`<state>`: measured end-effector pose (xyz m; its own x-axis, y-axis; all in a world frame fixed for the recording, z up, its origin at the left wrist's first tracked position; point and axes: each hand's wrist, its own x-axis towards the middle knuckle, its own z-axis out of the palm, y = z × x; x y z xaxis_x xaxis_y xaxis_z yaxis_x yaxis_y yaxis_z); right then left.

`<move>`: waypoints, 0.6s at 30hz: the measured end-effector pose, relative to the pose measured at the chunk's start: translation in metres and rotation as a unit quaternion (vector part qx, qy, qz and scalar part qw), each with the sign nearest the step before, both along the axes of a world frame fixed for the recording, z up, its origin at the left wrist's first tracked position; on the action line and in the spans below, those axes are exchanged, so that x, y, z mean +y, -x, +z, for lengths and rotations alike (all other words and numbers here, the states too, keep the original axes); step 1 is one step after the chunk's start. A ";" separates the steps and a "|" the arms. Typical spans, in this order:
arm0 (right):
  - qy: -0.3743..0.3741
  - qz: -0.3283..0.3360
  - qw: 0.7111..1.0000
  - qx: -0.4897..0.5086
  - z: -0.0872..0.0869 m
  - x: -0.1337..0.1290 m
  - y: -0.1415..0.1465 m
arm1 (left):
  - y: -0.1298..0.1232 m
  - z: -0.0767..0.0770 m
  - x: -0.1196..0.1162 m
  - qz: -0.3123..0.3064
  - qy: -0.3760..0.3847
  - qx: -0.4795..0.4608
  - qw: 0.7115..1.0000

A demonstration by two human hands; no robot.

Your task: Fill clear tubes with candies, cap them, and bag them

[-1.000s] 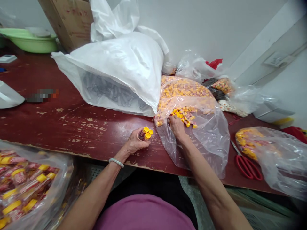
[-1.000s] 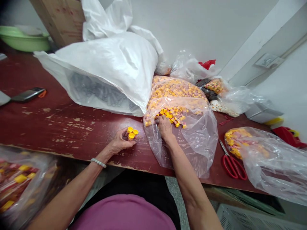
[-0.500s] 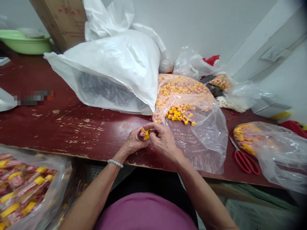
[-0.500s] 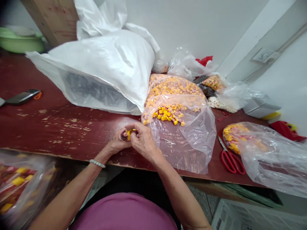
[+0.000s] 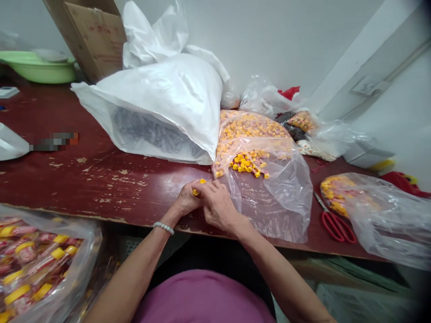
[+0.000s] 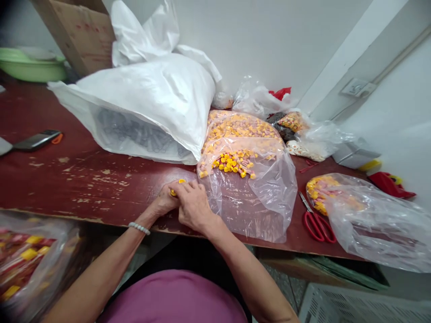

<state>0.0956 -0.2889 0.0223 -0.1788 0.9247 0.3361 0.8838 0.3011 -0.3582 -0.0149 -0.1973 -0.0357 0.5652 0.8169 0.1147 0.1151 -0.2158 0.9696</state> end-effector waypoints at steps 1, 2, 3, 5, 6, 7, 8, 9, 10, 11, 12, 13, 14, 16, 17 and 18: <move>-0.017 -0.003 0.999 0.041 0.002 0.000 -0.004 | 0.000 0.002 -0.002 0.007 0.008 -0.011 1.000; -0.041 -0.011 0.996 0.079 0.004 0.000 -0.008 | 0.000 0.005 -0.004 0.014 0.025 -0.024 0.999; -0.066 -0.020 0.992 0.106 0.006 0.000 -0.011 | 0.001 0.008 -0.007 0.017 0.051 -0.035 0.998; -0.094 -0.025 0.990 0.100 0.005 -0.003 -0.015 | 0.001 0.013 -0.015 0.013 0.117 -0.064 0.991; -0.091 -0.017 0.993 0.075 0.002 -0.004 -0.015 | 0.001 0.014 -0.020 0.007 0.148 -0.080 0.986; -0.081 -0.007 0.996 0.046 -0.002 -0.005 -0.014 | 0.001 0.015 -0.024 0.001 0.171 -0.098 0.980; -0.069 0.007 0.997 0.020 -0.008 -0.005 -0.012 | 0.001 0.015 -0.028 -0.004 0.188 -0.116 0.975; -0.059 0.021 0.998 0.003 -0.015 -0.006 -0.008 | 0.000 0.014 -0.032 -0.005 0.201 -0.133 0.971; -0.056 0.033 0.998 -0.003 -0.021 -0.006 -0.005 | 0.000 0.013 -0.036 -0.005 0.213 -0.146 0.966; -0.060 0.043 0.997 0.000 -0.026 -0.006 -0.001 | 0.001 0.012 -0.040 -0.005 0.228 -0.157 0.961; -0.069 0.050 0.996 0.005 -0.030 -0.008 0.003 | 0.002 0.012 -0.045 -0.005 0.244 -0.169 0.955; -0.080 0.058 0.995 0.009 -0.033 -0.010 0.006 | 0.004 0.012 -0.050 -0.002 0.262 -0.183 0.948; -0.094 0.065 0.993 0.010 -0.035 -0.012 0.009 | 0.006 0.012 -0.056 0.002 0.277 -0.195 0.941; -0.123 0.087 0.989 -0.001 -0.035 -0.015 0.013 | 0.010 0.013 -0.064 0.032 0.278 -0.199 0.939; -0.137 0.096 0.986 -0.004 -0.035 -0.015 0.015 | 0.013 0.013 -0.066 0.053 0.277 -0.197 0.939; -0.144 0.101 0.984 -0.008 -0.034 -0.013 0.017 | 0.017 0.014 -0.068 0.066 0.279 -0.197 0.938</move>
